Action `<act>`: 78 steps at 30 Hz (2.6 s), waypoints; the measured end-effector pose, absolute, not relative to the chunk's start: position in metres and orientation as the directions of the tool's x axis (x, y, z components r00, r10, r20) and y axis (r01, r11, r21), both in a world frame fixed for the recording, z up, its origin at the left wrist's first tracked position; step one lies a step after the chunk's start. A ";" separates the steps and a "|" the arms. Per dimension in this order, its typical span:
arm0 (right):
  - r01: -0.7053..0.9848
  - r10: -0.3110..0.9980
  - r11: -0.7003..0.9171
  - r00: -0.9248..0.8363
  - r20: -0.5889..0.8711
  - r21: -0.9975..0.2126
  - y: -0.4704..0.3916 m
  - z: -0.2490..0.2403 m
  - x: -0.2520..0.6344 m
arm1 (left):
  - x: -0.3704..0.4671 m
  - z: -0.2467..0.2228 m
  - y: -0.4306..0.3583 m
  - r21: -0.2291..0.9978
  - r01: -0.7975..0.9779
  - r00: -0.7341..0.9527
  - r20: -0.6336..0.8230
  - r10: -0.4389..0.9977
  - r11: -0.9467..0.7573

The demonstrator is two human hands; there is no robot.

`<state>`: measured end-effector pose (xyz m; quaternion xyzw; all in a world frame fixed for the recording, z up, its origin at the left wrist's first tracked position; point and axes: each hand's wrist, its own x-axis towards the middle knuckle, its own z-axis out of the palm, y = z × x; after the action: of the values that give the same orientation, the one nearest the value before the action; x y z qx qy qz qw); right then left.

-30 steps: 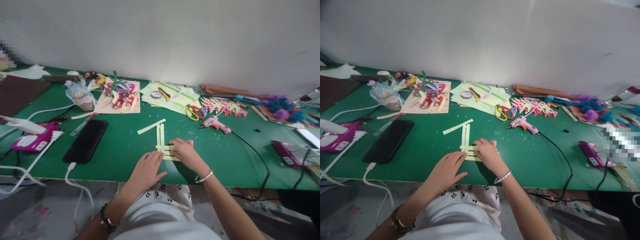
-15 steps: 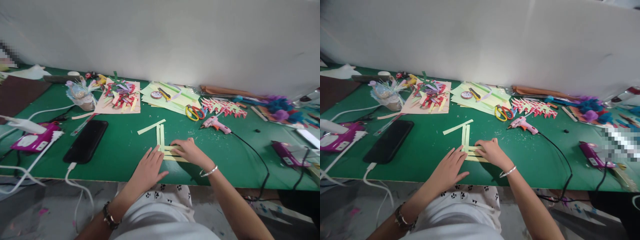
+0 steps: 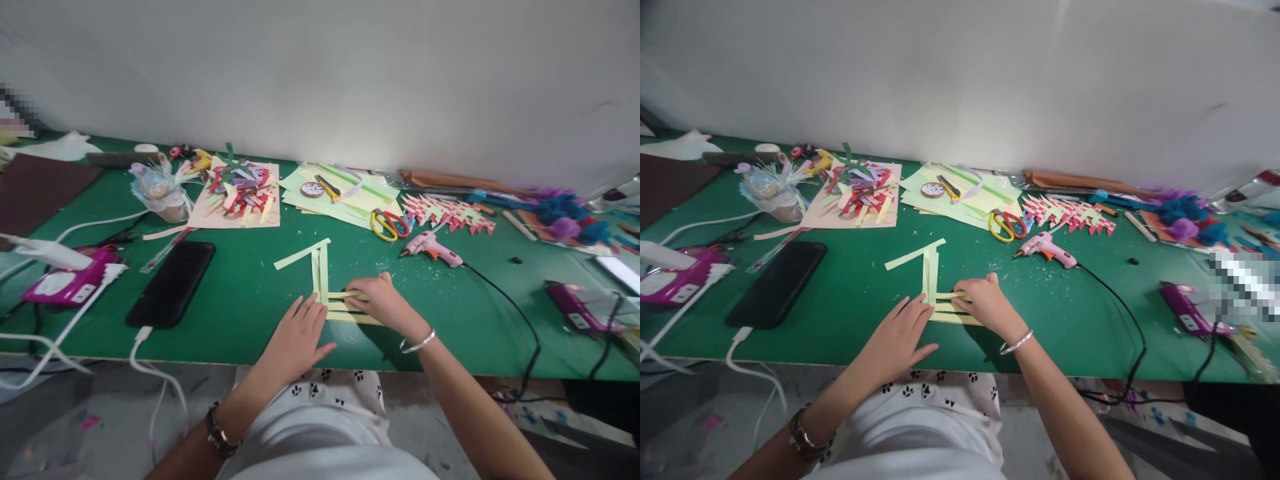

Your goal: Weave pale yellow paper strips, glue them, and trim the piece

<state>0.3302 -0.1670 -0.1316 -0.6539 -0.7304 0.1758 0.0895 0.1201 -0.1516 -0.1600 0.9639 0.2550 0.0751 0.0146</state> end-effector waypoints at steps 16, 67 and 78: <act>0.986 0.992 -0.003 -0.018 -0.122 -0.167 -0.153 -0.135 0.303 | 0.119 -0.162 -0.151 0.119 0.506 0.847 0.115 0.518 -0.854; 0.964 0.985 0.033 0.014 0.171 -0.265 -0.177 -0.140 0.301 | 0.123 -0.153 -0.133 0.244 0.491 0.838 0.130 0.530 -0.837; 0.867 0.984 0.177 -0.147 0.100 -0.466 -0.198 -0.156 0.291 | 0.114 -0.152 -0.126 0.255 0.432 0.864 0.158 0.478 -0.865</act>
<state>0.2911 -0.1977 -0.1558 -0.6234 -0.7423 0.1506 0.1941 0.1140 -0.1260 -0.1516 0.9595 0.2372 0.1087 0.1061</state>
